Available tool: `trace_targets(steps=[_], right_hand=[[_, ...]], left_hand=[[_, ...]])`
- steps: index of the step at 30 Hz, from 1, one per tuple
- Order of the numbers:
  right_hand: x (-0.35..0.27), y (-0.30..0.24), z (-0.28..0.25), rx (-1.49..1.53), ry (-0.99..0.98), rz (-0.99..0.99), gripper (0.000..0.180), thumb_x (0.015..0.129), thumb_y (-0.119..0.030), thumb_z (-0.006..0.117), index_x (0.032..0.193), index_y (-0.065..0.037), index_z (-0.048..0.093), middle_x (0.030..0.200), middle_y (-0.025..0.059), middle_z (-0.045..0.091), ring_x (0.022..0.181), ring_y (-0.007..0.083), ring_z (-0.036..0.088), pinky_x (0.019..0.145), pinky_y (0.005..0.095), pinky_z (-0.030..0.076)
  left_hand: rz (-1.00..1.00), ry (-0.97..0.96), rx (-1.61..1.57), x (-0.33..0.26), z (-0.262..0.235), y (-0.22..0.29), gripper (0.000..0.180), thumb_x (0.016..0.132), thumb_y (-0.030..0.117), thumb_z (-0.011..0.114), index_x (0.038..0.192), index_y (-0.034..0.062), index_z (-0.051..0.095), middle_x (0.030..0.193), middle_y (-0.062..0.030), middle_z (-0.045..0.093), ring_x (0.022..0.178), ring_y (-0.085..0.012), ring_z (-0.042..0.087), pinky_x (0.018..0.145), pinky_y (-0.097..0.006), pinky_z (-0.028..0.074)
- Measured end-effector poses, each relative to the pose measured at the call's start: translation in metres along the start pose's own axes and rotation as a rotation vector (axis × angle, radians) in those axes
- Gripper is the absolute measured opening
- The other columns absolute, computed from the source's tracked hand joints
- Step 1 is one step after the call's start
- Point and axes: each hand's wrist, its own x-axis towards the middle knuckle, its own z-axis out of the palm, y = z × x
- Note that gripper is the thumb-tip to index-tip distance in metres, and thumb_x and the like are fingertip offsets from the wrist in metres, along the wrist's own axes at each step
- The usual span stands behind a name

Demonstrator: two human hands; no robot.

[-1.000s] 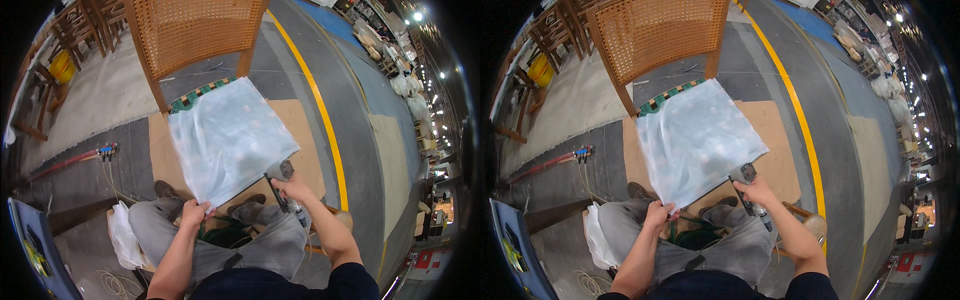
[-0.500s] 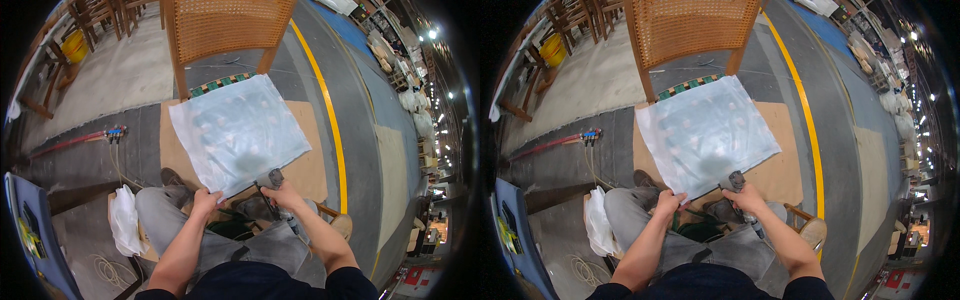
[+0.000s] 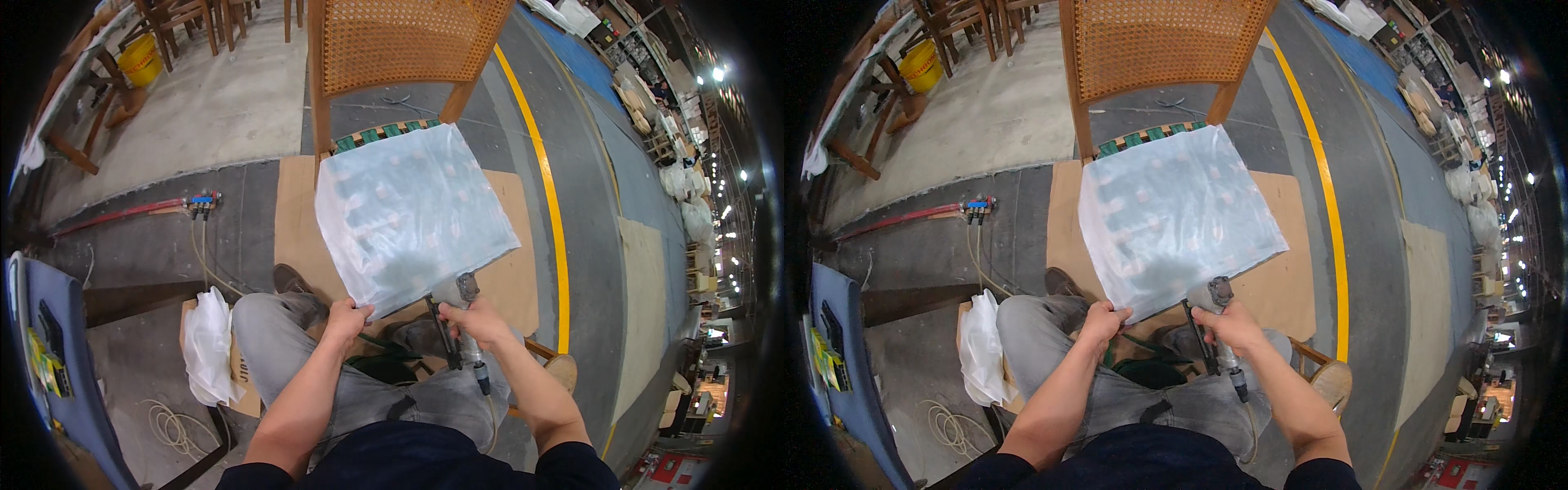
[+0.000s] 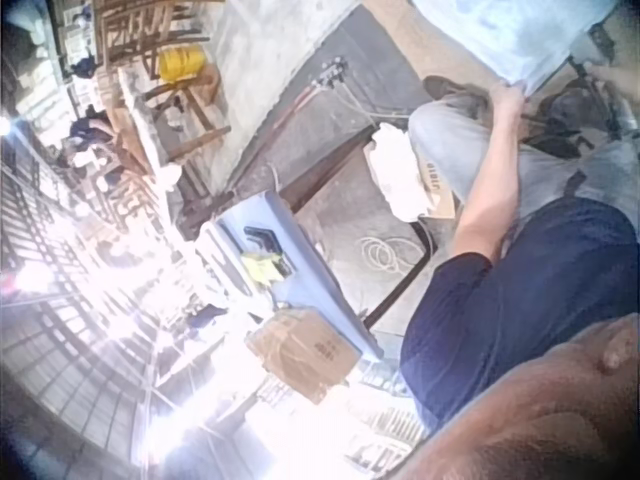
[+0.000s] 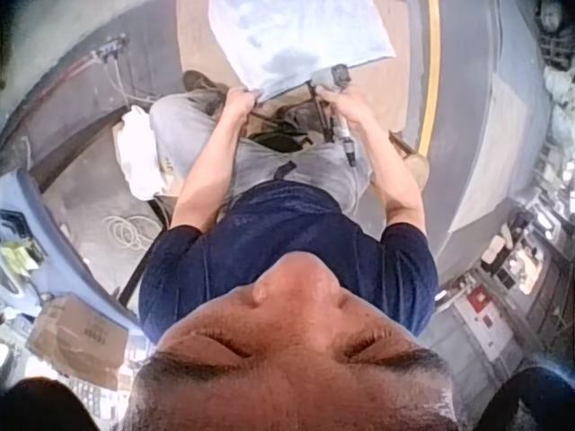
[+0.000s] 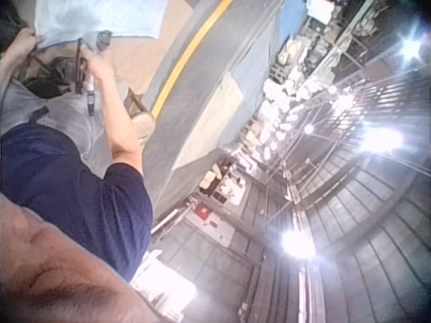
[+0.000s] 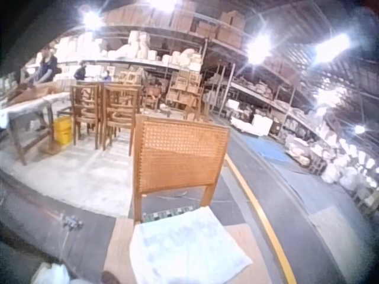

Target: The person weaves green webbing across a wooden chair seat, staples it with a pneumatic stapler, then covers the woven base with a white fabric sheet and staples it in place. The person moves the chair, retrieves materials, and continues attaching the webbing and fabric to the seat frame.

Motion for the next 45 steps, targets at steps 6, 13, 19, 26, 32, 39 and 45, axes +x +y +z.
trace_targets(steps=[6,13,19,26,32,39,45], right_hand=[[0.008,0.011,0.013,-0.111,0.013,-0.009,0.025,0.097,-0.025,0.080,0.103,-0.003,0.071,0.087,0.0041,0.070,0.055,0.0131,0.061,0.048,0.0310,0.046],[0.017,0.011,0.021,-0.188,0.020,-0.023,0.030,0.095,-0.027,0.082,0.099,0.000,0.071,0.080,0.0036,0.069,0.054,0.0126,0.061,0.048,0.0305,0.046],[-0.009,0.011,-0.002,-0.035,0.101,-0.066,0.028,0.096,-0.024,0.081,0.101,0.002,0.071,0.082,0.0042,0.070,0.055,0.0140,0.062,0.050,0.0303,0.047],[-0.115,0.068,-0.138,0.367,0.672,-0.105,0.040,0.096,-0.029,0.082,0.117,0.001,0.067,0.102,0.0089,0.072,0.067,0.0191,0.069,0.056,0.0333,0.053],[-0.197,0.216,-0.253,0.662,0.959,0.014,0.043,0.099,-0.035,0.078,0.122,-0.003,0.062,0.107,0.0107,0.069,0.069,0.0210,0.067,0.060,0.0353,0.056],[-0.146,0.312,-0.263,1.126,0.769,0.124,0.038,0.105,-0.044,0.066,0.111,-0.006,0.067,0.081,0.0065,0.068,0.062,0.0170,0.063,0.053,0.0332,0.053],[-0.125,0.363,-0.273,1.051,0.636,0.004,0.038,0.104,-0.046,0.067,0.119,-0.011,0.068,0.090,0.0068,0.072,0.068,0.0182,0.067,0.059,0.0340,0.056]], left_hand=[[-0.014,0.012,0.054,-0.001,0.001,0.000,0.022,0.094,0.008,0.077,0.107,-0.0089,0.073,0.099,-0.0120,0.074,0.083,-0.0208,0.070,0.070,-0.034,0.060],[0.015,0.028,0.055,0.007,-0.005,-0.013,0.022,0.095,0.010,0.076,0.105,-0.0088,0.073,0.098,-0.0121,0.074,0.081,-0.0208,0.070,0.070,-0.034,0.057],[0.008,-0.009,0.024,0.021,-0.009,-0.017,0.022,0.097,0.011,0.073,0.111,-0.0068,0.072,0.100,-0.0112,0.074,0.080,-0.0207,0.070,0.070,-0.035,0.055],[0.127,0.222,0.056,0.024,-0.036,-0.008,0.010,0.095,0.005,0.062,0.104,0.0039,0.066,0.092,-0.0023,0.064,0.074,-0.0136,0.061,0.064,-0.029,0.051],[0.450,0.297,0.055,0.034,-0.009,0.019,0.034,0.107,0.014,0.059,0.138,0.0028,0.056,0.115,-0.0055,0.064,0.096,-0.0168,0.061,0.081,-0.030,0.049],[0.364,0.436,0.255,0.097,-0.016,0.093,0.068,0.101,0.044,0.070,0.156,0.0127,0.045,0.142,-0.0116,0.059,0.121,-0.0285,0.061,0.091,-0.046,0.052],[0.160,0.128,-0.274,0.113,-0.024,0.112,0.069,0.103,0.051,0.067,0.153,0.0072,0.049,0.147,-0.0135,0.061,0.131,-0.0332,0.060,0.109,-0.052,0.051]])
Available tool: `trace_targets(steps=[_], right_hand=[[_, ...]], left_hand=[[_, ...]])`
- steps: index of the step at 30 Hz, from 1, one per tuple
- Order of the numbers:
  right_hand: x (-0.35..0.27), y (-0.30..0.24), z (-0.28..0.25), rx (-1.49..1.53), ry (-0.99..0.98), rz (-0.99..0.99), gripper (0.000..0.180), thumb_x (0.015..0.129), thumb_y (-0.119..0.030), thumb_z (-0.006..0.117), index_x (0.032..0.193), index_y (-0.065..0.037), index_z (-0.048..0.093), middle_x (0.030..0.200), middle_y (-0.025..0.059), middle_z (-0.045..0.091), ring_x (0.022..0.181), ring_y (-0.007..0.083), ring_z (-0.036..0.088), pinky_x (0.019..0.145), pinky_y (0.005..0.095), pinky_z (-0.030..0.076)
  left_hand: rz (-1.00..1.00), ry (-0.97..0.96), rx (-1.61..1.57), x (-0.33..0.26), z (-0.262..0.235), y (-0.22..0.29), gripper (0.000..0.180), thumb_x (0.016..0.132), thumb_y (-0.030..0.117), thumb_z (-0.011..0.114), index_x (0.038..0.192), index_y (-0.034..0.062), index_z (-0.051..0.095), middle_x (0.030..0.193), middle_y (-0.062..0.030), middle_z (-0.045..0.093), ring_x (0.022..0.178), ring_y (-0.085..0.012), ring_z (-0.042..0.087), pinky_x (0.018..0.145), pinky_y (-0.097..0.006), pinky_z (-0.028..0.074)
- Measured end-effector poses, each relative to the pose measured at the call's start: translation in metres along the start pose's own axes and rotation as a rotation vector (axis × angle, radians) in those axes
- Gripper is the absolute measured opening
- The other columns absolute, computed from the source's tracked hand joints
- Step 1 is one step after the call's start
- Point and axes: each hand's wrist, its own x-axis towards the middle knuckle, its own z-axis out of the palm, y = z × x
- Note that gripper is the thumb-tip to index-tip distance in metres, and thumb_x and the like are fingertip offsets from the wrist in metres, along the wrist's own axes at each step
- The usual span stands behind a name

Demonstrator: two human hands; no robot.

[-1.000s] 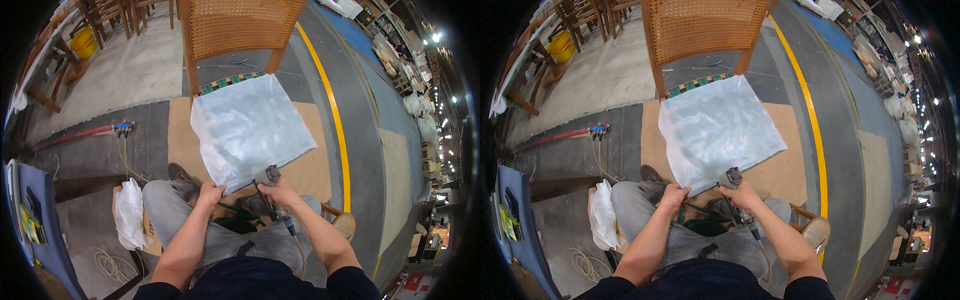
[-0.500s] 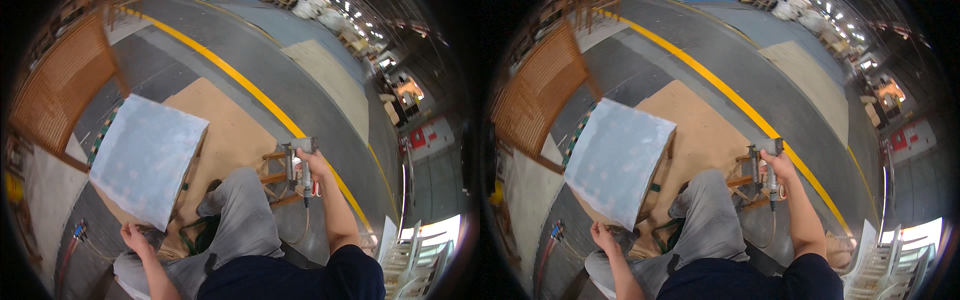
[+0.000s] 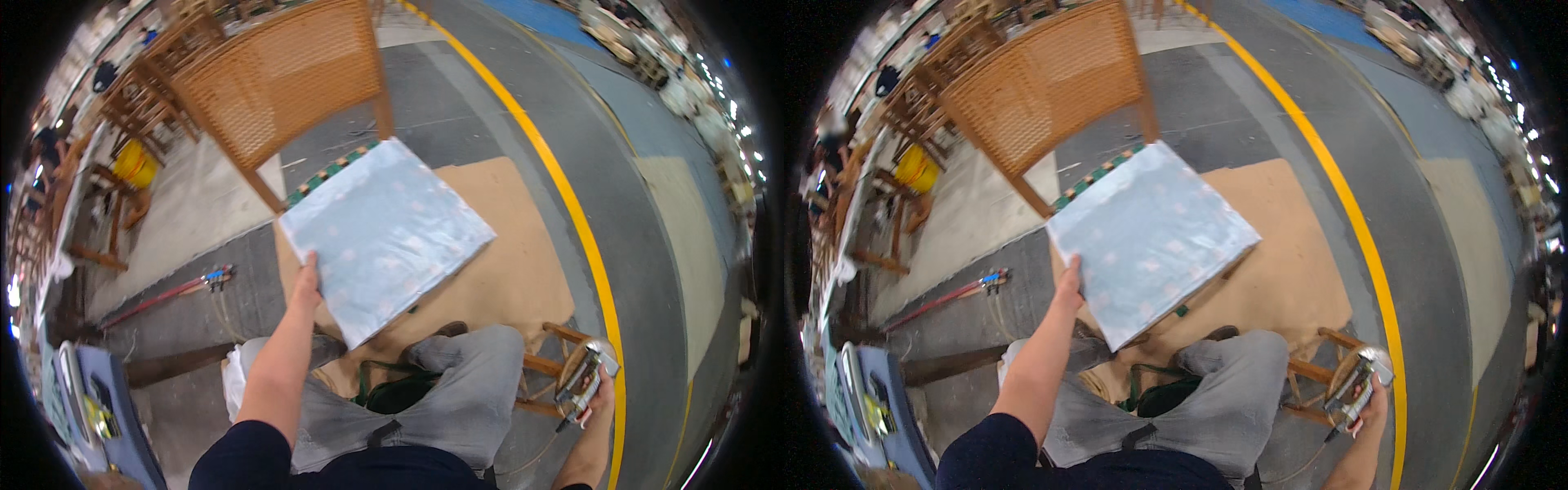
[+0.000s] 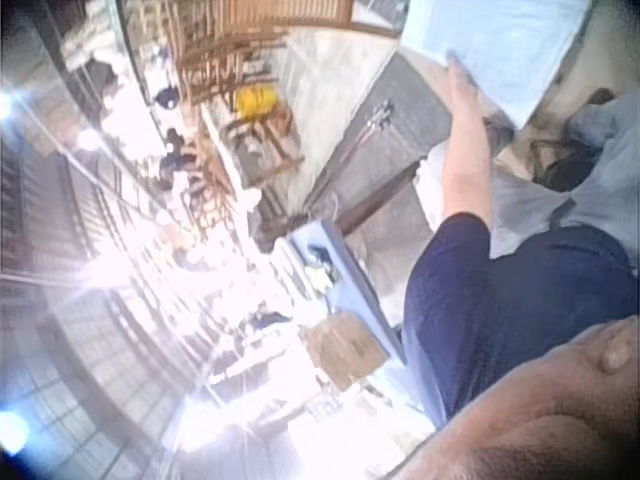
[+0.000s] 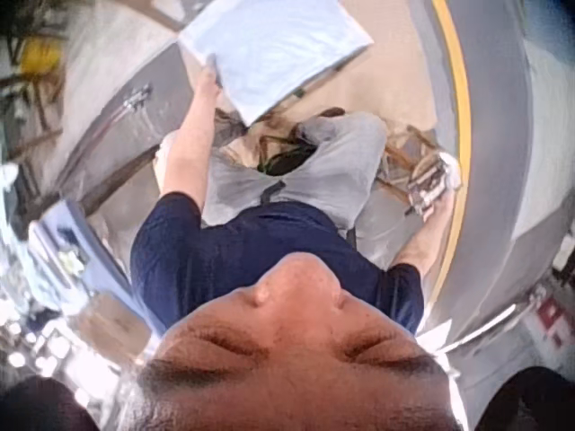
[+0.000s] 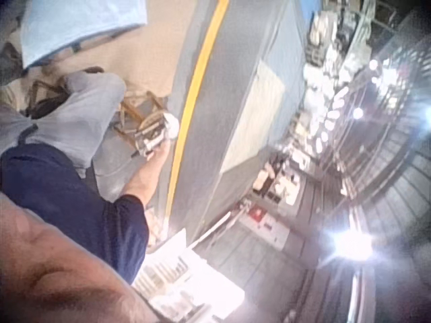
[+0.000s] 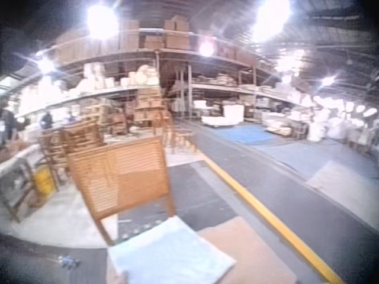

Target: The person weaves green webbing across a wooden chair seat, staples it with a pneumatic stapler, then covers the woven base with a white fabric sheet and staples it in place. The person moves the chair, retrieves materials, and continues attaching the webbing and fabric to the seat frame.

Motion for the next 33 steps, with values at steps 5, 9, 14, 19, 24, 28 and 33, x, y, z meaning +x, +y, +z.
trace_targets(steps=[5,9,14,19,24,28,33], right_hand=[[-0.045,-0.041,-0.044,-0.589,0.400,-0.520,0.041,0.100,-0.021,0.072,0.135,-0.001,0.065,0.118,0.0134,0.073,0.103,0.0292,0.070,0.088,0.0418,0.057],[-0.004,-0.009,0.099,-0.900,0.446,-0.794,0.042,0.099,-0.020,0.072,0.133,0.005,0.065,0.128,0.0172,0.071,0.117,0.0294,0.069,0.100,0.0403,0.053],[-0.041,0.097,0.370,-0.595,-0.400,0.134,0.070,0.101,-0.043,0.074,0.151,0.000,0.050,0.140,0.0183,0.062,0.116,0.0253,0.067,0.085,0.0426,0.058],[0.000,0.110,0.409,-0.804,-0.443,0.096,0.057,0.102,-0.041,0.071,0.138,0.002,0.056,0.124,0.0165,0.069,0.095,0.0286,0.071,0.073,0.0432,0.060],[0.075,0.076,0.428,-1.071,-0.269,-0.418,0.040,0.101,-0.019,0.066,0.134,0.003,0.062,0.112,0.0147,0.074,0.089,0.0239,0.072,0.068,0.0377,0.059],[0.066,0.064,0.468,-0.819,-0.399,-0.536,0.036,0.102,-0.018,0.066,0.132,0.003,0.064,0.108,0.0143,0.074,0.090,0.0219,0.072,0.070,0.0343,0.058],[0.022,0.064,0.444,-0.677,-0.422,-0.093,0.032,0.104,-0.028,0.067,0.123,-0.001,0.068,0.101,0.0081,0.073,0.084,0.0179,0.069,0.069,0.0332,0.056]], left_hand=[[-0.087,-0.249,-0.203,0.024,0.072,-0.033,0.071,0.103,0.049,0.068,0.155,0.0047,0.048,0.151,-0.0138,0.059,0.134,-0.0347,0.059,0.111,-0.054,0.050],[0.014,-0.095,-0.246,0.005,0.018,-0.022,0.069,0.103,0.043,0.071,0.155,0.0047,0.048,0.150,-0.0141,0.059,0.133,-0.0347,0.059,0.111,-0.055,0.050],[-0.004,-0.005,-0.365,-0.013,0.012,-0.038,0.066,0.102,0.038,0.072,0.154,0.0030,0.049,0.148,-0.0146,0.060,0.132,-0.0365,0.059,0.109,-0.055,0.051],[-0.053,0.077,-0.467,-0.055,0.048,-0.074,0.068,0.101,0.040,0.074,0.154,0.0052,0.047,0.148,-0.0148,0.059,0.131,-0.0380,0.059,0.109,-0.057,0.052],[-0.018,-0.063,-0.697,-0.083,0.063,-0.117,0.068,0.102,0.045,0.071,0.156,0.0121,0.044,0.147,-0.0116,0.059,0.130,-0.0372,0.060,0.106,-0.059,0.052],[-0.179,-0.064,-0.469,-0.101,0.051,-0.139,0.077,0.099,0.056,0.070,0.156,0.0125,0.043,0.149,-0.0111,0.057,0.128,-0.0371,0.059,0.106,-0.061,0.050],[-0.376,0.129,-0.149,-0.110,-0.030,-0.124,0.096,0.093,0.069,0.071,0.160,0.0100,0.036,0.156,-0.0169,0.037,0.135,-0.0413,0.048,0.105,-0.065,0.044]])
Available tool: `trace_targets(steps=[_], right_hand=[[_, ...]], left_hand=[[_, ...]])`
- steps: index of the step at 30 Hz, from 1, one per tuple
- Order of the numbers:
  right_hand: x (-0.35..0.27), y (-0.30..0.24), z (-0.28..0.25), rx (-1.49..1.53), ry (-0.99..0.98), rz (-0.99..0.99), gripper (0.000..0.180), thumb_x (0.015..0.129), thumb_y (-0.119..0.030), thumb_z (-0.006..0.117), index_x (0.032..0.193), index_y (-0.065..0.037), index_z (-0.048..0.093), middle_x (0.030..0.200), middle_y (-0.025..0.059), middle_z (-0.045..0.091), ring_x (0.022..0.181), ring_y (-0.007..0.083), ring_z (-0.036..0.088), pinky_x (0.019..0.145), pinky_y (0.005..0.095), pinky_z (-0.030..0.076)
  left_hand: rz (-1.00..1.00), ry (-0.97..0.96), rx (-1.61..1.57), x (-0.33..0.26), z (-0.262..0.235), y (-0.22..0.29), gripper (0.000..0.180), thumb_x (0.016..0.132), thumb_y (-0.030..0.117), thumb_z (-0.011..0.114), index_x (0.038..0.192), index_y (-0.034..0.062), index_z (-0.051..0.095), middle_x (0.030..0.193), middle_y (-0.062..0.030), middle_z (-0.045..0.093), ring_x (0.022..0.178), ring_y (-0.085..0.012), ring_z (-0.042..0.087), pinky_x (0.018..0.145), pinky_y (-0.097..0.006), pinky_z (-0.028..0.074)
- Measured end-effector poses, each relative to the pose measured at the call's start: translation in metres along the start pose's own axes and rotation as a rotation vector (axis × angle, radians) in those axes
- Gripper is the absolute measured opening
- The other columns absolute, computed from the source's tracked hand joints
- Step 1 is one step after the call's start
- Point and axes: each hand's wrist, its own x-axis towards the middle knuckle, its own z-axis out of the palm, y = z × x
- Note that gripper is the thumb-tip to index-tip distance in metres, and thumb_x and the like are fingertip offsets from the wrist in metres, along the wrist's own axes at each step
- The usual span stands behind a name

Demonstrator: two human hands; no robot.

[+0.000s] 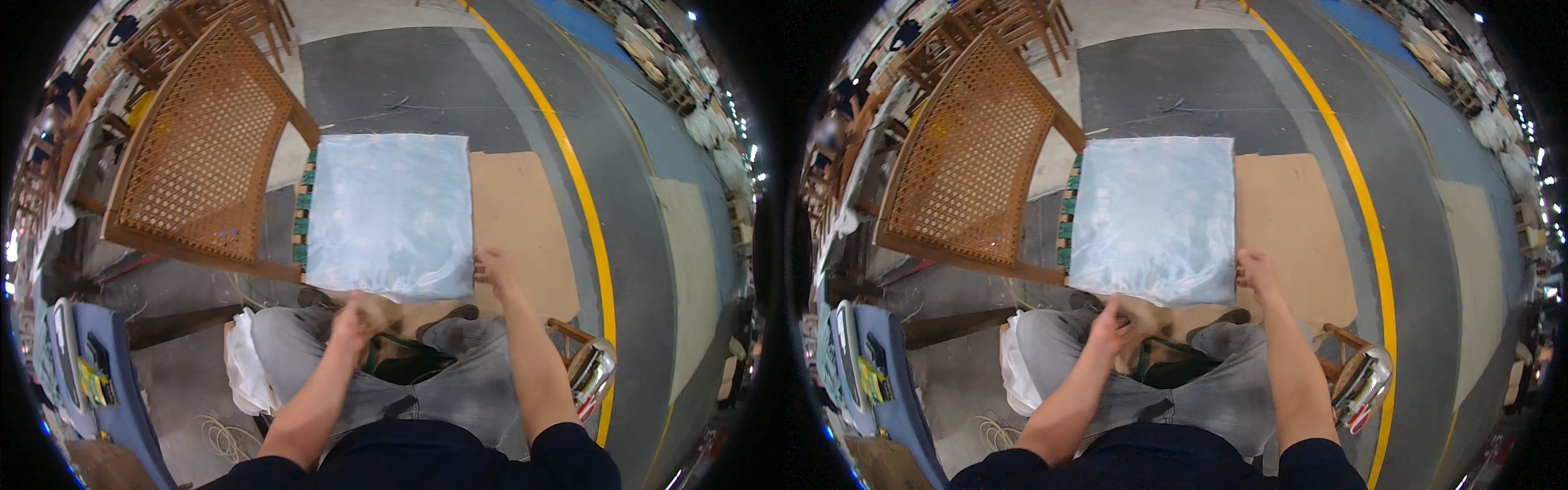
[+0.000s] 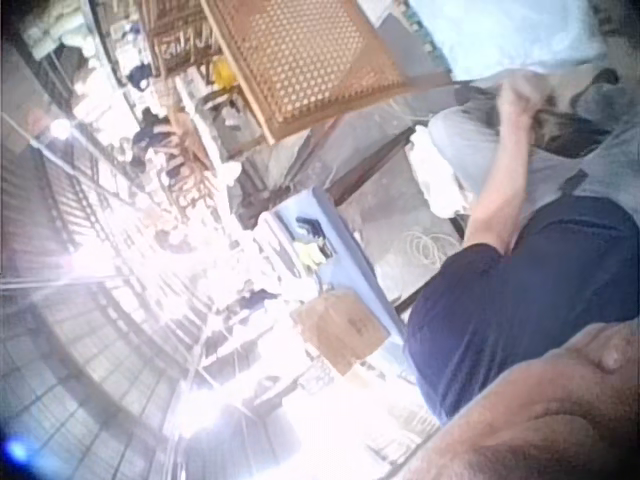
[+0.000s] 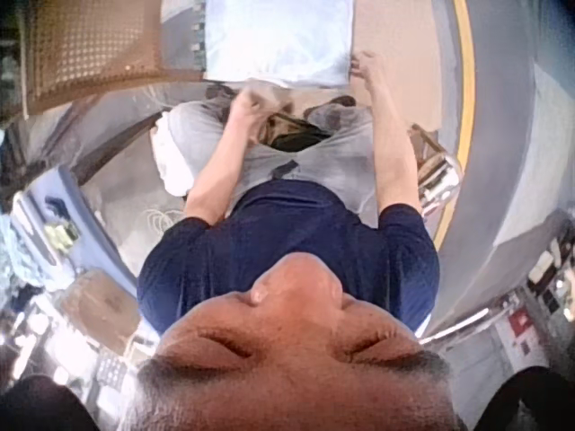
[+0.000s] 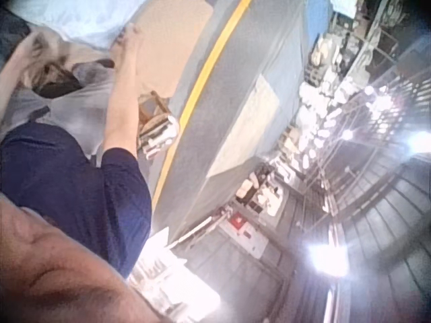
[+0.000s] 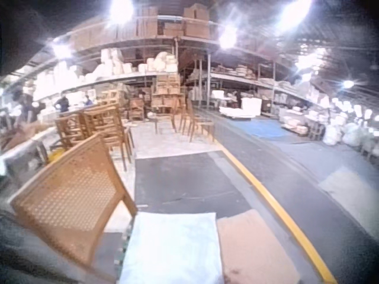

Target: The person weaves green webbing across a wooden chair seat, staples it with a pneumatic stapler, then covers the woven base with a white fabric sheet and staples it in place. The person moves the chair, retrieves materials, and continues attaching the webbing and fabric to the seat frame.

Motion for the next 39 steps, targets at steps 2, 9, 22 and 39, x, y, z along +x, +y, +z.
trace_targets(steps=[2,9,22,39], right_hand=[[-0.025,0.020,-0.026,-0.038,0.032,0.071,0.033,0.104,-0.031,0.069,0.122,-0.003,0.067,0.098,0.0038,0.071,0.083,0.0147,0.067,0.066,0.0325,0.054],[-0.050,0.044,-0.006,-0.266,0.191,-0.189,0.028,0.095,-0.026,0.078,0.111,-0.005,0.069,0.088,0.0016,0.069,0.075,0.0139,0.063,0.066,0.0323,0.051],[-0.047,0.022,-0.001,-0.120,0.047,0.181,0.025,0.092,-0.028,0.084,0.100,-0.008,0.071,0.067,-0.0037,0.048,0.057,0.0123,0.044,0.052,0.0335,0.042],[-0.057,-0.001,0.010,0.344,-0.028,0.234,0.023,0.100,-0.032,0.075,0.094,-0.013,0.063,0.075,0.0008,0.064,0.051,0.0099,0.044,0.052,0.0339,0.045]], left_hand=[[0.053,0.170,0.096,-0.019,-0.003,0.013,0.089,0.090,0.067,0.075,0.153,0.0121,0.046,0.132,-0.0137,0.054,0.119,-0.0368,0.058,0.095,-0.060,0.051],[0.075,0.150,0.069,-0.018,0.010,0.070,0.059,0.094,0.062,0.075,0.101,0.0067,0.057,0.080,-0.0053,0.057,0.061,-0.0265,0.061,0.057,-0.045,0.052],[0.289,0.031,0.017,-0.006,-0.004,0.085,0.026,0.104,0.030,0.070,0.103,0.0071,0.058,0.081,-0.0071,0.064,0.061,-0.0252,0.066,0.055,-0.042,0.054],[0.306,-0.245,-0.277,-0.027,0.017,0.119,0.026,0.105,0.021,0.065,0.124,0.0044,0.060,0.111,-0.0139,0.071,0.101,-0.0315,0.074,0.094,-0.051,0.061]])
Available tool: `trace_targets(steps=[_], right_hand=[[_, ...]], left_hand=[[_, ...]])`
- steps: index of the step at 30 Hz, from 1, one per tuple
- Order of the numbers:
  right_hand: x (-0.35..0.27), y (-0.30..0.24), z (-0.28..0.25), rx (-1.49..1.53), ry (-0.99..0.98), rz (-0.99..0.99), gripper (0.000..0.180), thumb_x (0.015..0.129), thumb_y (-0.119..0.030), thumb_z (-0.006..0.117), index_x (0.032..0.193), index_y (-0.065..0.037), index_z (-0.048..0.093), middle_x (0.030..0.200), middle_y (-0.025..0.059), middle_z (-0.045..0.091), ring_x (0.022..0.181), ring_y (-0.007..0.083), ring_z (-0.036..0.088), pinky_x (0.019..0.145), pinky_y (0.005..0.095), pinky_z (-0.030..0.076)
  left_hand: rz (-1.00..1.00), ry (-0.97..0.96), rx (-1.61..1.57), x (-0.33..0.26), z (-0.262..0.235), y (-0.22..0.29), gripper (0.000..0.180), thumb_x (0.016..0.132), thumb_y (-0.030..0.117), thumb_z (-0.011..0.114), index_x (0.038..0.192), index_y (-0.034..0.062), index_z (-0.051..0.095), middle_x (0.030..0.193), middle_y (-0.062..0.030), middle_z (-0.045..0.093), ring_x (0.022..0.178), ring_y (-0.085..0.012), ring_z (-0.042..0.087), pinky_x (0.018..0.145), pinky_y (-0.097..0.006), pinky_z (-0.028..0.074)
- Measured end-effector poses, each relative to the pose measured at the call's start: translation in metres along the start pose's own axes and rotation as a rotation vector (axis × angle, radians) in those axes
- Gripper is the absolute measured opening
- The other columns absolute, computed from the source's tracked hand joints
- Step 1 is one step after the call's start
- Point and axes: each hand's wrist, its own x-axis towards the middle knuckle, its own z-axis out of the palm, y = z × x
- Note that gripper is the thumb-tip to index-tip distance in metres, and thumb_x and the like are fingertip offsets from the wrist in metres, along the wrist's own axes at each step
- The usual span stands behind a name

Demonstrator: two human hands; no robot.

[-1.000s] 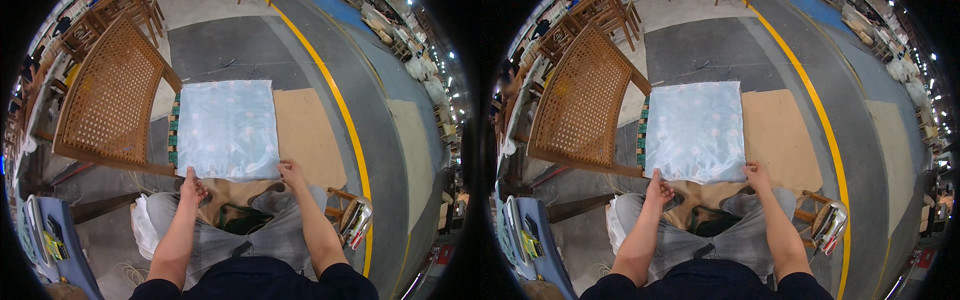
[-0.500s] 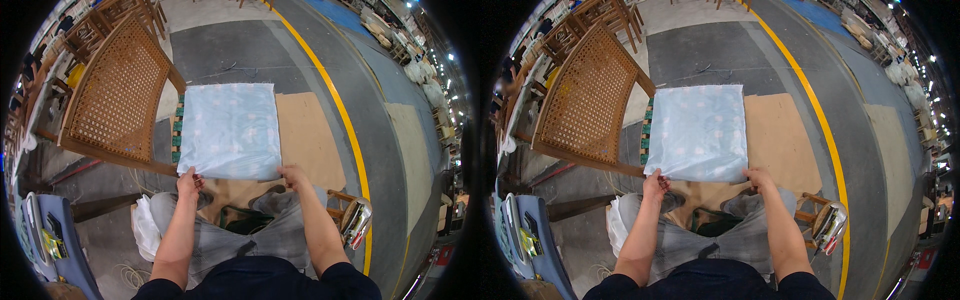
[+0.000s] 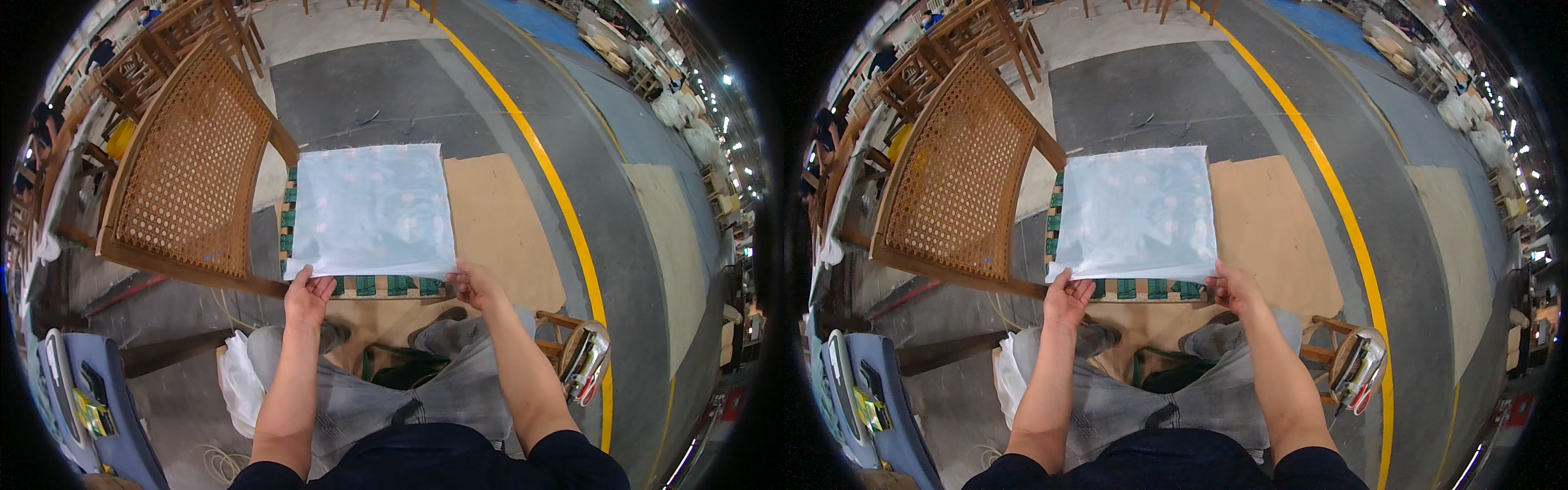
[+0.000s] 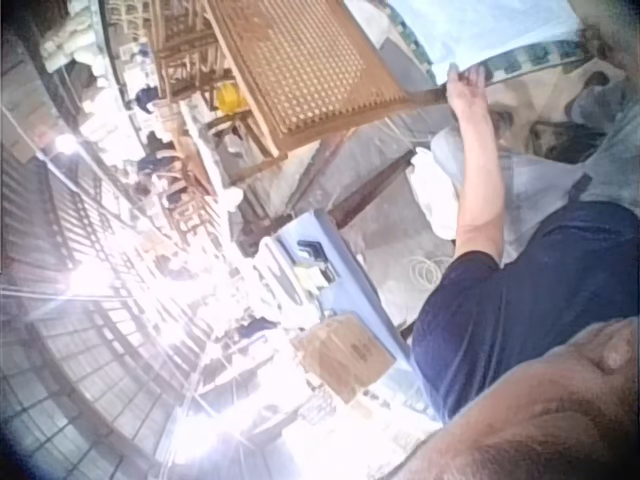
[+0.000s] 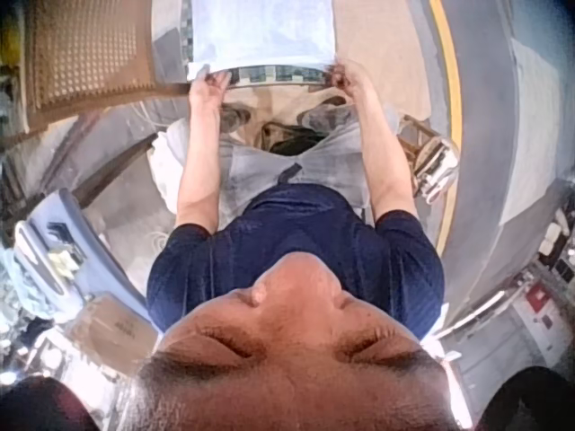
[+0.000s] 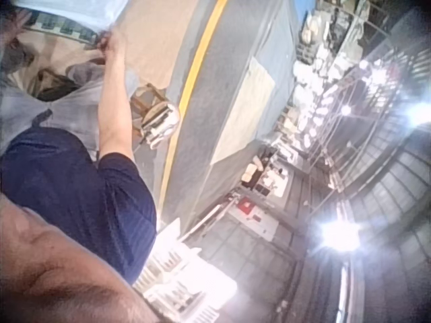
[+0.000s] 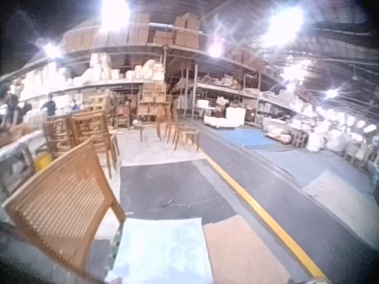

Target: The person weaves green webbing across a wooden chair seat, staples it with a pneumatic stapler, then covers the woven base with a white fabric sheet and staples it in place. The person moves the chair, retrieves materials, and continues attaching the webbing and fabric to the seat frame.

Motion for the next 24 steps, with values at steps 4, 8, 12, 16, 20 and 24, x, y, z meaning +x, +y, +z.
trace_targets(steps=[4,8,12,16,20,24], right_hand=[[0.005,0.001,0.003,0.065,0.051,-0.158,0.021,0.097,-0.024,0.078,0.097,-0.010,0.062,0.075,0.0031,0.064,0.055,0.0127,0.055,0.053,0.0352,0.050],[0.000,0.034,0.001,0.103,0.134,-0.291,0.027,0.093,-0.012,0.078,0.112,-0.006,0.059,0.083,0.0062,0.066,0.061,0.0163,0.063,0.058,0.0372,0.058],[-0.007,0.059,0.009,0.142,0.233,-0.278,0.035,0.091,0.000,0.075,0.116,-0.003,0.051,0.088,0.0100,0.066,0.058,0.0186,0.065,0.053,0.0377,0.059],[-0.008,0.062,0.000,0.128,0.235,-0.273,0.038,0.093,-0.002,0.075,0.122,-0.003,0.050,0.091,0.0114,0.067,0.059,0.0193,0.066,0.053,0.0370,0.058],[-0.008,0.062,0.004,0.121,0.241,-0.262,0.043,0.092,-0.001,0.076,0.126,-0.002,0.049,0.093,0.0121,0.068,0.060,0.0192,0.066,0.053,0.0364,0.057],[-0.007,0.063,-0.018,0.095,0.280,-0.319,0.047,0.090,0.002,0.076,0.127,-0.001,0.049,0.094,0.0130,0.068,0.060,0.0184,0.065,0.052,0.0355,0.057]], left_hand=[[0.068,-0.093,-0.115,0.001,0.015,-0.009,0.029,0.105,0.015,0.062,0.131,0.0030,0.059,0.124,-0.0159,0.070,0.113,-0.0324,0.072,0.103,-0.053,0.058],[0.082,-0.054,-0.215,-0.002,-0.002,-0.029,0.030,0.103,0.010,0.058,0.133,0.0033,0.058,0.128,-0.0158,0.069,0.120,-0.0325,0.069,0.109,-0.055,0.054],[0.076,0.098,-0.126,0.005,-0.031,-0.031,0.036,0.102,0.005,0.052,0.138,0.0040,0.052,0.134,-0.0172,0.064,0.121,-0.0371,0.068,0.108,-0.060,0.054],[0.160,0.086,-0.024,0.007,-0.032,-0.036,0.037,0.101,0.003,0.052,0.138,0.0038,0.049,0.133,-0.0180,0.062,0.117,-0.0380,0.068,0.100,-0.058,0.058],[0.147,0.113,-0.023,0.001,-0.039,-0.028,0.033,0.100,0.004,0.055,0.133,0.0036,0.049,0.122,-0.0153,0.063,0.107,-0.0348,0.069,0.090,-0.051,0.062],[0.046,0.306,0.302,-0.026,-0.028,-0.048,0.028,0.099,0.006,0.059,0.125,0.0033,0.049,0.104,-0.0094,0.059,0.098,-0.0282,0.067,0.083,-0.041,0.059]])
